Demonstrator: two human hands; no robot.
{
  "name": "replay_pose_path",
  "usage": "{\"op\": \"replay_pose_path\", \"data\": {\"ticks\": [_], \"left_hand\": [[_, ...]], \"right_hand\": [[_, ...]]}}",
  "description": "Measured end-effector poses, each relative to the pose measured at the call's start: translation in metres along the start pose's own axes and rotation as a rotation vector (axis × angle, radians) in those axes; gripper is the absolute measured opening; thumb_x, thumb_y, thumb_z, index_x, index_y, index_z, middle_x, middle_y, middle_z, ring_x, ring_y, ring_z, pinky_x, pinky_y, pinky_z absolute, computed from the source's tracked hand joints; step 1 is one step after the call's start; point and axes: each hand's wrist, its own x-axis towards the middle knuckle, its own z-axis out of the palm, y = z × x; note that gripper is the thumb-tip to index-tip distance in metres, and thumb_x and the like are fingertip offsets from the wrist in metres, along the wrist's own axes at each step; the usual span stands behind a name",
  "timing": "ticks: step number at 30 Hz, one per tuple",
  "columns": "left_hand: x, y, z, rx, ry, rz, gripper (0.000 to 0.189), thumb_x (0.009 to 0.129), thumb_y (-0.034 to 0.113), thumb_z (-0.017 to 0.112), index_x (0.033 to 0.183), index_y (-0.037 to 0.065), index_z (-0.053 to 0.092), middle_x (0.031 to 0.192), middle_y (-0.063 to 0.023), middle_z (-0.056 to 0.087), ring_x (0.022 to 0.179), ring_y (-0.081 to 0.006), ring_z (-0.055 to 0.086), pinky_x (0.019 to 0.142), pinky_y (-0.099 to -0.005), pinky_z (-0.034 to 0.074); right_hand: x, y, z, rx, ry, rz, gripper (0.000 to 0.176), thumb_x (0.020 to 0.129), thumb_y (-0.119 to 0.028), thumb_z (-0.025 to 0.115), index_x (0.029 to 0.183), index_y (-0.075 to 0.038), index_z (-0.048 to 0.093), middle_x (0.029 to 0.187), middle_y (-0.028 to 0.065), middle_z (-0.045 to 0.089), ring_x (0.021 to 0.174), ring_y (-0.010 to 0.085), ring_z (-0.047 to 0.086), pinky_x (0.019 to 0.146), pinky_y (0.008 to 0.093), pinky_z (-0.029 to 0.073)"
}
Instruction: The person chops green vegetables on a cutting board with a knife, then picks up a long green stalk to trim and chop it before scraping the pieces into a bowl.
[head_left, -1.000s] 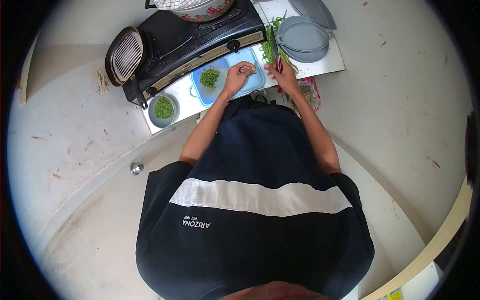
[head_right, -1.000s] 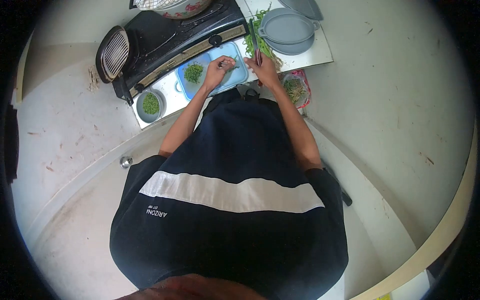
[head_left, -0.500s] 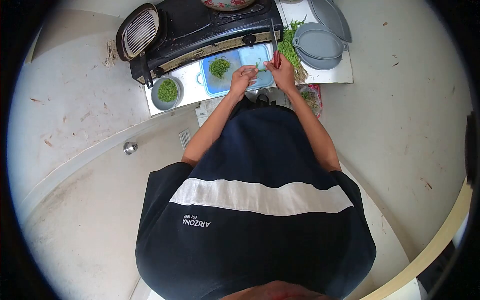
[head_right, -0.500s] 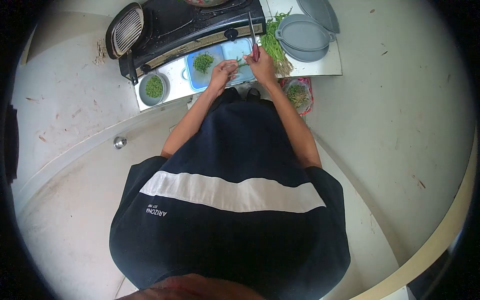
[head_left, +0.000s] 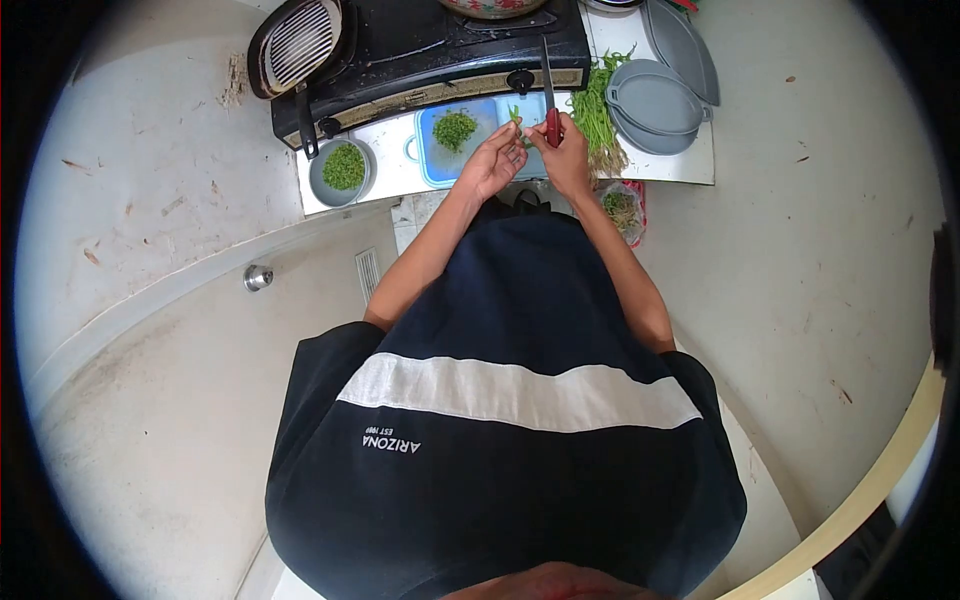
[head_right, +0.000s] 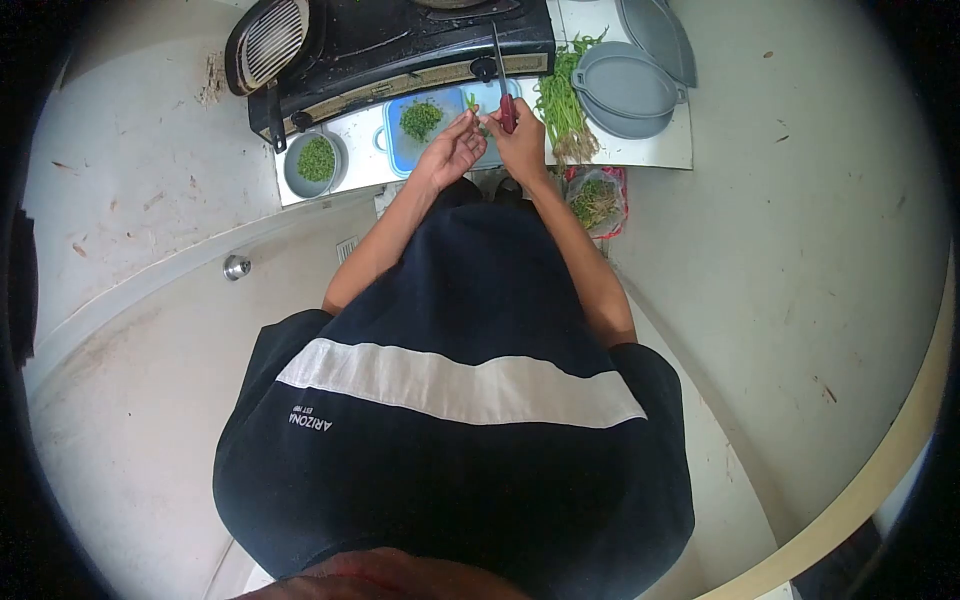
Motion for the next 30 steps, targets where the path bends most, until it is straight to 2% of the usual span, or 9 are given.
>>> {"op": "replay_pose_path", "data": {"ticks": [3,9,12,15,18,21,25,27,30], "left_hand": [[0.0,0.004,-0.004,0.048,-0.021,0.014,0.019,0.101,0.017,0.069,0.12,0.013,0.067,0.1,0.0026,0.063,0.089,-0.0104,0.058,0.085,-0.0289,0.053],[-0.008,0.008,0.006,0.048,0.003,0.033,0.014,0.102,0.017,0.068,0.115,0.014,0.065,0.101,0.0043,0.063,0.091,-0.012,0.058,0.084,-0.0298,0.052],[-0.006,0.016,0.004,0.084,-0.015,0.035,0.016,0.102,0.02,0.069,0.117,0.016,0.065,0.105,0.0043,0.064,0.094,-0.0125,0.059,0.083,-0.0296,0.05],[-0.007,0.032,0.006,0.133,0.035,0.083,0.017,0.101,0.023,0.07,0.117,0.018,0.066,0.11,0.0059,0.064,0.098,-0.0119,0.059,0.085,-0.0303,0.048],[-0.014,0.051,0.01,0.152,0.077,0.132,0.019,0.101,0.027,0.071,0.118,0.019,0.067,0.112,0.0072,0.064,0.1,-0.0125,0.059,0.089,-0.0311,0.045],[-0.027,0.067,0.018,0.218,0.116,0.207,0.02,0.1,0.027,0.071,0.118,0.019,0.068,0.11,0.0082,0.065,0.102,-0.0129,0.059,0.091,-0.0313,0.043],[-0.038,0.084,0.016,0.206,0.124,0.201,0.021,0.1,0.027,0.071,0.119,0.018,0.069,0.111,0.0049,0.067,0.102,-0.0136,0.059,0.092,-0.0316,0.043],[-0.037,0.088,0.005,0.245,-0.013,0.205,0.019,0.101,0.025,0.069,0.117,0.017,0.07,0.109,0.0016,0.068,0.102,-0.0134,0.06,0.092,-0.0324,0.044],[-0.041,0.091,0.004,0.289,-0.04,0.236,0.018,0.101,0.025,0.069,0.116,0.015,0.07,0.107,-0.0006,0.069,0.103,-0.0135,0.061,0.093,-0.033,0.045]], "right_hand": [[-0.003,0.0,0.002,0.007,0.012,-0.021,0.025,0.09,-0.016,0.083,0.096,-0.002,0.063,0.085,0.0041,0.069,0.079,0.0103,0.063,0.074,0.0281,0.052],[-0.007,-0.003,0.003,0.015,-0.015,0.02,0.026,0.091,-0.019,0.082,0.098,-0.002,0.063,0.086,0.0037,0.07,0.079,0.0099,0.063,0.075,0.0275,0.051],[-0.006,0.003,0.012,0.052,-0.001,0.019,0.026,0.091,-0.02,0.081,0.092,-0.001,0.063,0.081,0.0067,0.071,0.074,0.0113,0.065,0.071,0.0292,0.051],[0.001,0.007,0.024,0.193,0.023,0.064,0.027,0.092,-0.022,0.08,0.093,-0.002,0.063,0.084,0.0065,0.072,0.074,0.0117,0.065,0.071,0.0289,0.052],[0.008,0.004,0.038,0.319,-0.002,0.047,0.028,0.097,-0.025,0.076,0.1,-0.001,0.062,0.095,0.0095,0.075,0.085,0.0142,0.069,0.076,0.0309,0.055],[0.01,-0.016,0.05,0.516,-0.098,0.176,0.03,0.105,-0.032,0.064,0.111,-0.003,0.059,0.118,0.0136,0.073,0.109,0.0198,0.07,0.088,0.0347,0.058],[0.011,-0.036,0.066,0.653,-0.121,0.23,0.032,0.105,-0.033,0.064,0.115,-0.003,0.058,0.119,0.0142,0.072,0.107,0.0212,0.071,0.088,0.0337,0.058],[0.011,-0.042,0.069,0.795,-0.168,0.331,0.034,0.106,-0.034,0.063,0.12,-0.004,0.056,0.12,0.0164,0.072,0.106,0.0231,0.072,0.088,0.0333,0.058],[0.013,-0.044,0.073,0.946,-0.201,0.397,0.027,0.104,-0.027,0.066,0.116,-0.006,0.054,0.115,0.0178,0.072,0.102,0.0231,0.073,0.087,0.0326,0.058]]}}
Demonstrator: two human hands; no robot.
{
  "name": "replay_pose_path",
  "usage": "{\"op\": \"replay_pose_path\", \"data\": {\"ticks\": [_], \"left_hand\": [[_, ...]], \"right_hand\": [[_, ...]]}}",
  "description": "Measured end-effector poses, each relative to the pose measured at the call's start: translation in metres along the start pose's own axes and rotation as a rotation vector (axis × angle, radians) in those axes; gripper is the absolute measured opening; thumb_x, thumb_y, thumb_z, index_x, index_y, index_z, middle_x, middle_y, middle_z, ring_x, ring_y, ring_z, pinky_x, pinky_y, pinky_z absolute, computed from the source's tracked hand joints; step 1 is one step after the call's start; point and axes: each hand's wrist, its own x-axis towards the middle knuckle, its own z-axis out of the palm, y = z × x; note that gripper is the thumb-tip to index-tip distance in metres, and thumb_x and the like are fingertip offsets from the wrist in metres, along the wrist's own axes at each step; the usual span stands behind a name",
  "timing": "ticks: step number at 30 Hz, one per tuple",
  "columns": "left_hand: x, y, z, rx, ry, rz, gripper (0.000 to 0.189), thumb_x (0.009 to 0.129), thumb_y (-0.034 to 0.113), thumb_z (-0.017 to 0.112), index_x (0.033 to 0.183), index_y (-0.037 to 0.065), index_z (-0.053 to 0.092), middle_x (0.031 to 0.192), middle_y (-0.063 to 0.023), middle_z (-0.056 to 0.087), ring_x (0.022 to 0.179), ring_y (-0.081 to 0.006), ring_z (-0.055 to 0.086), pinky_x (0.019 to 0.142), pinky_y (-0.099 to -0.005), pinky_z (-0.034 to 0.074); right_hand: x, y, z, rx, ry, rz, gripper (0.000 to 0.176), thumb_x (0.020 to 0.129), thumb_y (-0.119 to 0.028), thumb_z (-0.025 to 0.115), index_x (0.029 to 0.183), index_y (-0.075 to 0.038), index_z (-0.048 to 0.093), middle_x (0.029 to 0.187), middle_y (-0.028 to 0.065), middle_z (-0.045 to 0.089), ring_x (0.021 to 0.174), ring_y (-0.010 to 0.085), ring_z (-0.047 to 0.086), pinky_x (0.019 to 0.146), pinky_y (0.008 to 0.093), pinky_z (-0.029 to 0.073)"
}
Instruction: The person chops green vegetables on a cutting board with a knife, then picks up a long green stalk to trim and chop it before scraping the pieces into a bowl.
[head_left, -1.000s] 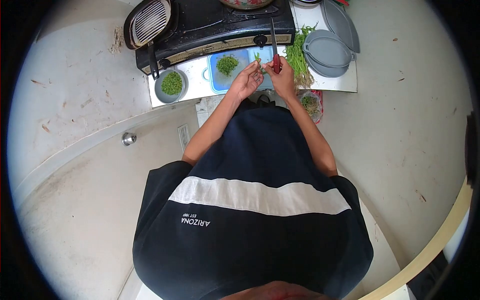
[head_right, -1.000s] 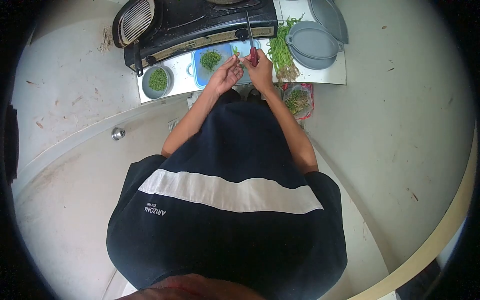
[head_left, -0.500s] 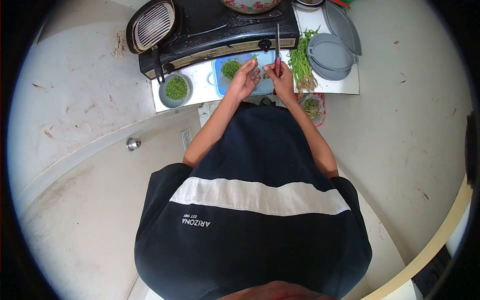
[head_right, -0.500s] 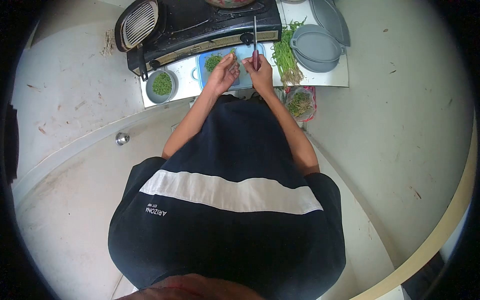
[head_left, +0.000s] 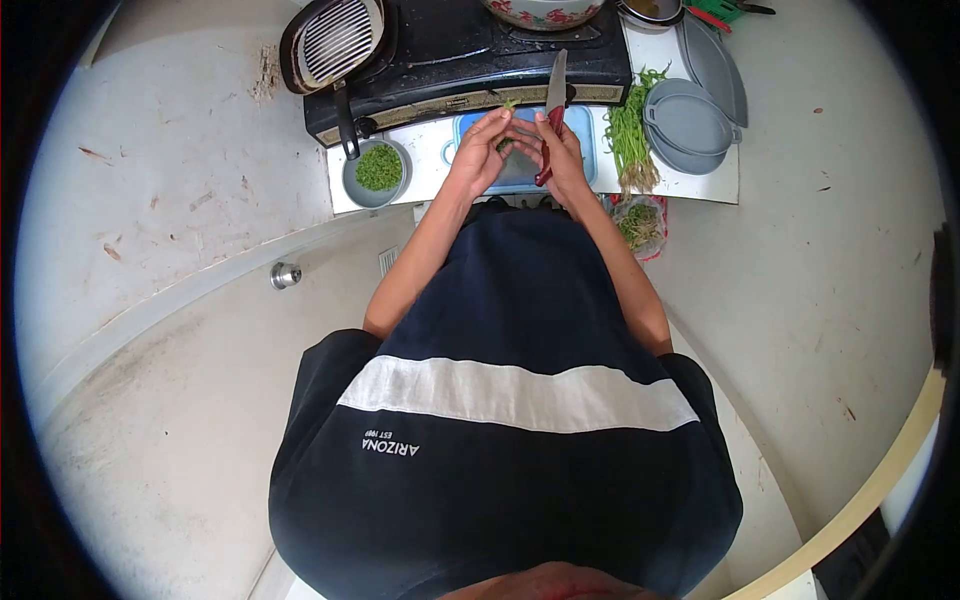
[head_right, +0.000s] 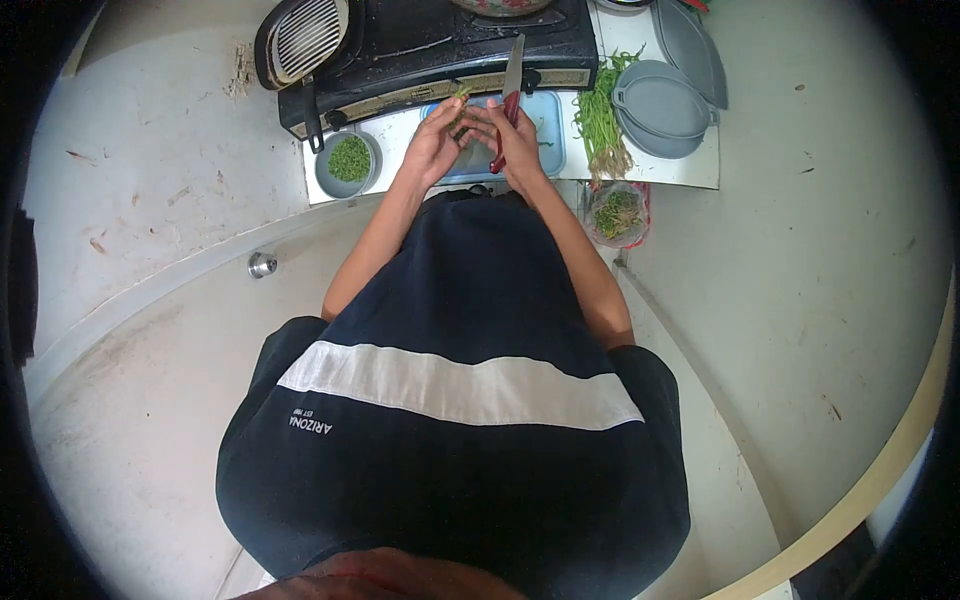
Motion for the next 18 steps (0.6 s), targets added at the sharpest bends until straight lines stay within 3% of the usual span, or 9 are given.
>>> {"op": "replay_pose_path", "data": {"ticks": [3,7,9,15,18], "left_hand": [[-0.005,0.004,0.004,0.068,0.003,0.014,0.015,0.101,0.024,0.069,0.114,0.017,0.07,0.107,0.0023,0.069,0.104,-0.0117,0.061,0.091,-0.032,0.044],[-0.01,0.001,0.007,0.113,0.087,-0.01,0.013,0.099,0.023,0.073,0.111,0.018,0.071,0.105,0.0062,0.069,0.1,-0.0079,0.059,0.089,-0.0298,0.039],[-0.011,-0.003,0.008,0.143,0.119,-0.014,0.009,0.1,0.022,0.071,0.109,0.021,0.071,0.108,0.0069,0.069,0.106,-0.0088,0.06,0.09,-0.0305,0.04],[-0.014,-0.02,0.009,0.101,0.15,0.001,0.014,0.098,0.022,0.074,0.11,0.015,0.072,0.11,0.0052,0.071,0.107,-0.0078,0.059,0.092,-0.0308,0.039],[-0.017,-0.028,0.012,0.165,0.249,0.03,0.013,0.097,0.019,0.074,0.109,0.013,0.072,0.11,0.0034,0.072,0.103,-0.0092,0.062,0.091,-0.0297,0.042]], "right_hand": [[0.005,0.012,-0.008,0.004,-0.024,-0.044,0.019,0.103,-0.017,0.068,0.108,-0.007,0.053,0.114,0.0186,0.071,0.101,0.0233,0.072,0.09,0.0341,0.058],[0.003,0.014,-0.011,0.024,-0.015,-0.111,0.025,0.097,-0.007,0.073,0.101,-0.008,0.049,0.105,0.0155,0.071,0.097,0.0211,0.073,0.088,0.0322,0.059],[-0.001,0.013,-0.012,-0.105,0.043,-0.141,0.026,0.095,-0.003,0.073,0.101,-0.008,0.048,0.104,0.0141,0.071,0.096,0.0216,0.072,0.088,0.0325,0.058],[-0.008,0.004,-0.023,-0.47,0.045,-0.217,0.027,0.094,-0.002,0.074,0.102,-0.006,0.049,0.101,0.014,0.071,0.092,0.021,0.073,0.083,0.0321,0.06],[-0.012,-0.001,-0.03,-0.494,0.007,-0.194,0.026,0.094,-0.003,0.075,0.102,-0.005,0.05,0.1,0.0142,0.072,0.09,0.0205,0.073,0.081,0.0327,0.061]]}}
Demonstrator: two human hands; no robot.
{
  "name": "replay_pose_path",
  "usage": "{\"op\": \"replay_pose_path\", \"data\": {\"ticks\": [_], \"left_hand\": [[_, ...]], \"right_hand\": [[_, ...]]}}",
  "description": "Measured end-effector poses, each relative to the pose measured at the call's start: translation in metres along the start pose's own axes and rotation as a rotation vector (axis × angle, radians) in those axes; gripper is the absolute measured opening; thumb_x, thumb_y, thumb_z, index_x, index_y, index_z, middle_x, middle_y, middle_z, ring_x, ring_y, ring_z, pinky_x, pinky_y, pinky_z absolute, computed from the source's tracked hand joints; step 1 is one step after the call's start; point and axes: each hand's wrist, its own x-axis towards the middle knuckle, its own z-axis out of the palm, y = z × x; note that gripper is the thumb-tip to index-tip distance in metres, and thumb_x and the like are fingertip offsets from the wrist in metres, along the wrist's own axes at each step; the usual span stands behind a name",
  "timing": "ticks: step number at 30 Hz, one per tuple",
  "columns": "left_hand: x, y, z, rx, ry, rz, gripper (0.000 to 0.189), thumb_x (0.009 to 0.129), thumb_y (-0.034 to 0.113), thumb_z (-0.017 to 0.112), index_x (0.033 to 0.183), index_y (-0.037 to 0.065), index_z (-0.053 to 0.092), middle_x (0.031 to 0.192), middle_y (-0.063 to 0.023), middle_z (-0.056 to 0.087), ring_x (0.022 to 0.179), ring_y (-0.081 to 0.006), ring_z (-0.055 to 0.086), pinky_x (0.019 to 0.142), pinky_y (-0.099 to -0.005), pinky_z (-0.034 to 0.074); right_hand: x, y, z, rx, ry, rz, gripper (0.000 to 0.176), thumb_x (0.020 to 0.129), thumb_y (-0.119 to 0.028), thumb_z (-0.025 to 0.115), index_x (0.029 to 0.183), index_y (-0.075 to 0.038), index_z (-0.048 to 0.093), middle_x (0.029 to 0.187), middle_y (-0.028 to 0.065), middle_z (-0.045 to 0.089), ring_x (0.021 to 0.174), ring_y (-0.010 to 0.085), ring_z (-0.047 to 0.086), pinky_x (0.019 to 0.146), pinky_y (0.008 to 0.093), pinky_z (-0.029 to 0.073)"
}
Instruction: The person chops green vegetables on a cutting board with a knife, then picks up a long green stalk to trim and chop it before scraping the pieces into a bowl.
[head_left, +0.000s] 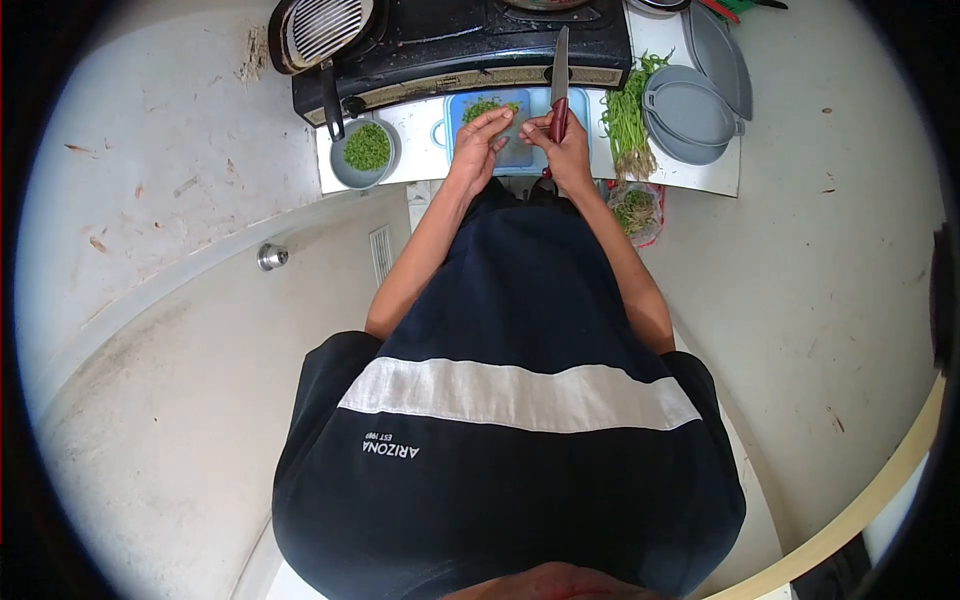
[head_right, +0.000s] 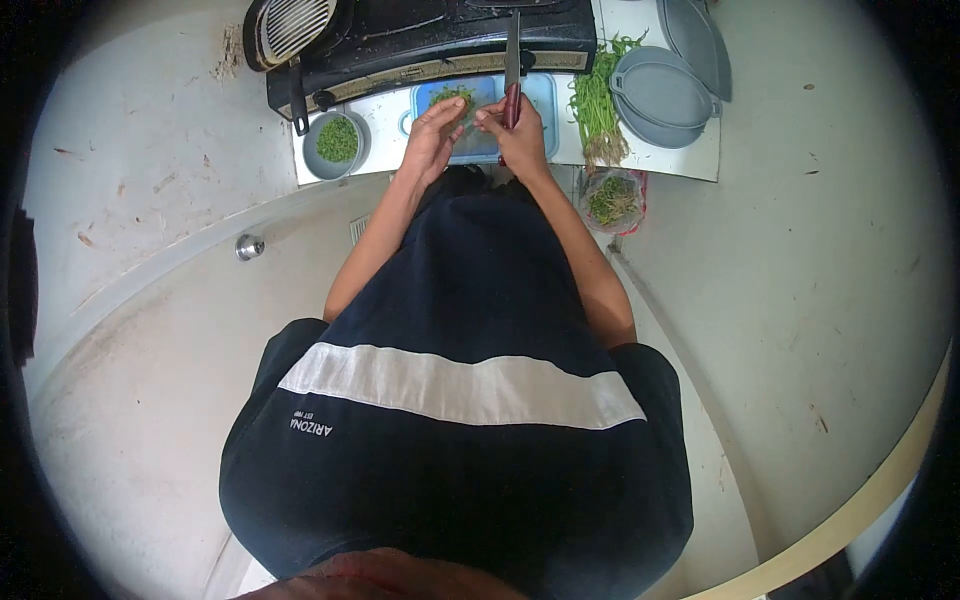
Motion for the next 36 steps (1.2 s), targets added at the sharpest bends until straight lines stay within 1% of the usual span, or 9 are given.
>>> {"op": "replay_pose_path", "data": {"ticks": [4,6,10,14,16,23,28,30,36], "left_hand": [[-0.003,-0.011,-0.004,-0.095,0.026,-0.015,0.014,0.097,0.016,0.073,0.109,0.011,0.071,0.11,-0.0005,0.073,0.099,-0.0108,0.064,0.087,-0.0288,0.048],[-0.005,-0.017,-0.01,-0.222,-0.003,-0.036,0.026,0.1,0.017,0.069,0.124,0.01,0.063,0.112,-0.0014,0.069,0.101,-0.0128,0.064,0.091,-0.0306,0.051],[-0.007,-0.019,-0.03,-0.302,0.051,-0.045,0.03,0.1,0.016,0.068,0.129,0.009,0.06,0.115,-0.0037,0.069,0.102,-0.0129,0.063,0.091,-0.0321,0.052],[-0.018,-0.006,-0.031,-0.005,0.363,0.024,0.035,0.098,0.018,0.071,0.129,0.006,0.062,0.121,-0.0084,0.069,0.111,-0.0149,0.061,0.093,-0.0343,0.053],[-0.024,0.002,-0.035,0.767,0.101,0.474,0.034,0.096,0.022,0.074,0.124,0.004,0.068,0.126,-0.0085,0.069,0.118,-0.0148,0.061,0.097,-0.0359,0.051],[-0.023,0.012,-0.048,0.698,-0.171,0.316,0.019,0.098,0.012,0.071,0.114,0.002,0.073,0.098,-0.0048,0.076,0.097,-0.0133,0.069,0.093,-0.0306,0.052],[-0.016,0.02,-0.063,0.653,-0.248,0.282,0.016,0.099,0.012,0.069,0.11,0.001,0.073,0.101,-0.0046,0.074,0.098,-0.0135,0.068,0.093,-0.0314,0.052],[-0.014,0.026,-0.068,0.629,-0.253,0.268,0.015,0.099,0.012,0.069,0.108,0.001,0.072,0.101,-0.0045,0.073,0.099,-0.0137,0.067,0.093,-0.0315,0.052],[-0.007,0.032,-0.076,0.455,-0.308,0.21,0.013,0.1,0.009,0.067,0.108,0.0,0.07,0.104,-0.005,0.071,0.103,-0.0144,0.066,0.097,-0.0314,0.051]], "right_hand": [[0.001,0.006,-0.009,-0.043,-0.022,-0.022,0.023,0.094,-0.005,0.075,0.101,-0.002,0.053,0.098,0.0141,0.073,0.089,0.0191,0.074,0.079,0.0315,0.059],[0.001,0.004,-0.012,-0.227,-0.037,-0.063,0.023,0.094,-0.007,0.075,0.102,0.0,0.055,0.095,0.0124,0.073,0.089,0.0172,0.074,0.078,0.0309,0.059],[-0.002,-0.014,-0.013,-0.368,-0.097,-0.049,0.025,0.093,-0.01,0.077,0.103,0.002,0.057,0.092,0.0129,0.074,0.088,0.0199,0.075,0.078,0.0332,0.058],[0.006,-0.022,-0.007,-0.617,-0.205,-0.139,0.028,0.091,-0.014,0.078,0.104,0.0,0.059,0.091,0.0161,0.075,0.088,0.0312,0.075,0.078,0.0395,0.056],[0.011,-0.026,0.0,-0.659,-0.246,-0.137,0.028,0.09,-0.015,0.078,0.105,0.0,0.059,0.092,0.017,0.075,0.089,0.0345,0.074,0.078,0.0412,0.055],[0.016,-0.047,0.023,-0.732,-0.35,-0.083,0.028,0.09,-0.017,0.078,0.106,-0.001,0.061,0.091,0.0168,0.074,0.09,0.0361,0.074,0.078,0.0421,0.055],[0.014,-0.052,0.035,-0.708,-0.291,-0.141,0.026,0.092,-0.016,0.077,0.107,-0.001,0.062,0.088,0.0141,0.075,0.085,0.029,0.074,0.076,0.0382,0.054],[0.013,-0.057,0.04,-0.736,-0.22,-0.03,0.023,0.096,-0.017,0.076,0.104,-0.001,0.061,0.096,0.01,0.076,0.088,0.0135,0.069,0.08,0.0318,0.053],[0.015,-0.03,0.039,-0.478,-0.14,0.003,0.018,0.101,-0.011,0.069,0.101,-0.003,0.053,0.113,0.0151,0.074,0.102,0.015,0.068,0.091,0.0297,0.053]]}}
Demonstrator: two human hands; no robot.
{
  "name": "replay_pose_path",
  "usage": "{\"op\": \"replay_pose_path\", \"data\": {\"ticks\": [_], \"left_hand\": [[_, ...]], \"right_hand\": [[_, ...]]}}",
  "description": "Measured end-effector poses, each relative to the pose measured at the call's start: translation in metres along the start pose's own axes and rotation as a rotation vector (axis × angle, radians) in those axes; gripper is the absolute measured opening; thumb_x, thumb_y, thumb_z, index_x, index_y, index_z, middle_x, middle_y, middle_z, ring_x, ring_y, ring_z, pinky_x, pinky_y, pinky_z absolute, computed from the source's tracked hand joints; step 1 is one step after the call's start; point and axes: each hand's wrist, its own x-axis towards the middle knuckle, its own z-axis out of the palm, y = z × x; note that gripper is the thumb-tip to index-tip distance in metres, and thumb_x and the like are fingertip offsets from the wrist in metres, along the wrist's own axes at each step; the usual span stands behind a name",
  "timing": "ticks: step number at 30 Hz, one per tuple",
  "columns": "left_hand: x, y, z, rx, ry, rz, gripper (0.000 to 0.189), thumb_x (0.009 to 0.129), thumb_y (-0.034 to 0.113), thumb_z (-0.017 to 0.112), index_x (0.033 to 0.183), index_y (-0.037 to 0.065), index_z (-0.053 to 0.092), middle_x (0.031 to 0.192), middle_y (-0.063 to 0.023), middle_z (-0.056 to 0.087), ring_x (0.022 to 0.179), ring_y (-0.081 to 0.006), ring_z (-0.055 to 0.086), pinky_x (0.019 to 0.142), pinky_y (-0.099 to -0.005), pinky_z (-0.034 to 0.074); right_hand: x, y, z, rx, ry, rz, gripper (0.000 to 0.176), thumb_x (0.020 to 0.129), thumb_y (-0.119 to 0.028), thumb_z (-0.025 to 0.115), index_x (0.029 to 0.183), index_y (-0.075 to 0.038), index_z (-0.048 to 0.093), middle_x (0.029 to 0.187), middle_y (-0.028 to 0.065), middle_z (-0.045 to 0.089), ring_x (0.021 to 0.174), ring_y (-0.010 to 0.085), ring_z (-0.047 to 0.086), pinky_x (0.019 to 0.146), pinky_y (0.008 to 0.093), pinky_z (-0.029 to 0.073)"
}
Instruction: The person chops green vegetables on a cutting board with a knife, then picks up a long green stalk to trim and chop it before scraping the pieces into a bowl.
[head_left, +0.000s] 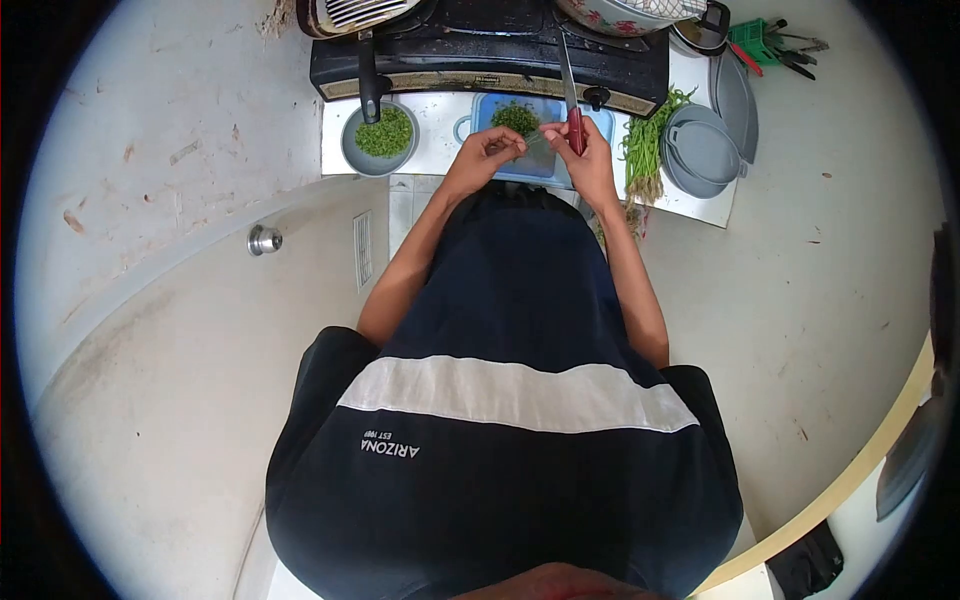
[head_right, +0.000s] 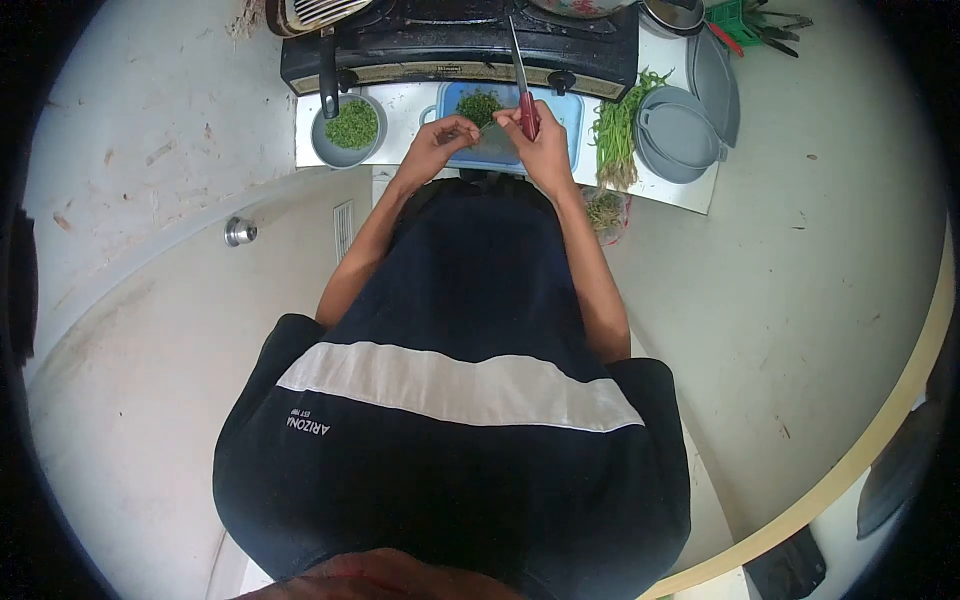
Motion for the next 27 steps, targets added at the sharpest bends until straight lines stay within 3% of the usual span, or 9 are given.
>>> {"op": "replay_pose_path", "data": {"ticks": [3,12,24,27], "left_hand": [[0.002,-0.004,-0.003,0.013,-0.031,-0.002,0.012,0.1,0.009,0.066,0.109,0.001,0.07,0.103,-0.0049,0.071,0.103,-0.0147,0.066,0.098,-0.0316,0.051],[0.0,-0.007,-0.009,0.01,-0.101,-0.011,0.013,0.099,0.009,0.067,0.11,0.001,0.07,0.105,-0.0044,0.071,0.103,-0.0139,0.065,0.097,-0.0309,0.05],[-0.008,-0.008,-0.011,0.176,-0.149,-0.004,0.015,0.099,0.015,0.07,0.107,0.002,0.073,0.102,-0.0024,0.073,0.099,-0.0123,0.064,0.096,-0.0322,0.049],[-0.009,-0.021,-0.02,0.067,-0.215,-0.113,0.018,0.1,0.018,0.07,0.109,0.002,0.074,0.101,-0.0023,0.072,0.1,-0.0132,0.064,0.097,-0.0325,0.048]], "right_hand": [[-0.005,0.006,0.01,0.156,0.065,-0.037,0.021,0.096,-0.011,0.074,0.097,-0.002,0.054,0.109,0.0129,0.077,0.094,0.0131,0.069,0.086,0.0282,0.053],[-0.019,0.006,0.029,0.186,0.108,-0.058,0.021,0.092,-0.004,0.076,0.102,0.0,0.058,0.107,0.013,0.077,0.095,0.0134,0.07,0.089,0.0315,0.055],[-0.022,0.001,0.025,-0.064,0.119,-0.004,0.023,0.09,-0.01,0.081,0.094,-0.001,0.061,0.085,0.0075,0.072,0.083,0.0111,0.066,0.078,0.0291,0.053],[-0.023,0.013,0.024,-0.025,0.14,-0.034,0.024,0.09,-0.012,0.081,0.094,-0.001,0.06,0.085,0.008,0.072,0.082,0.0111,0.066,0.077,0.0286,0.052]]}}
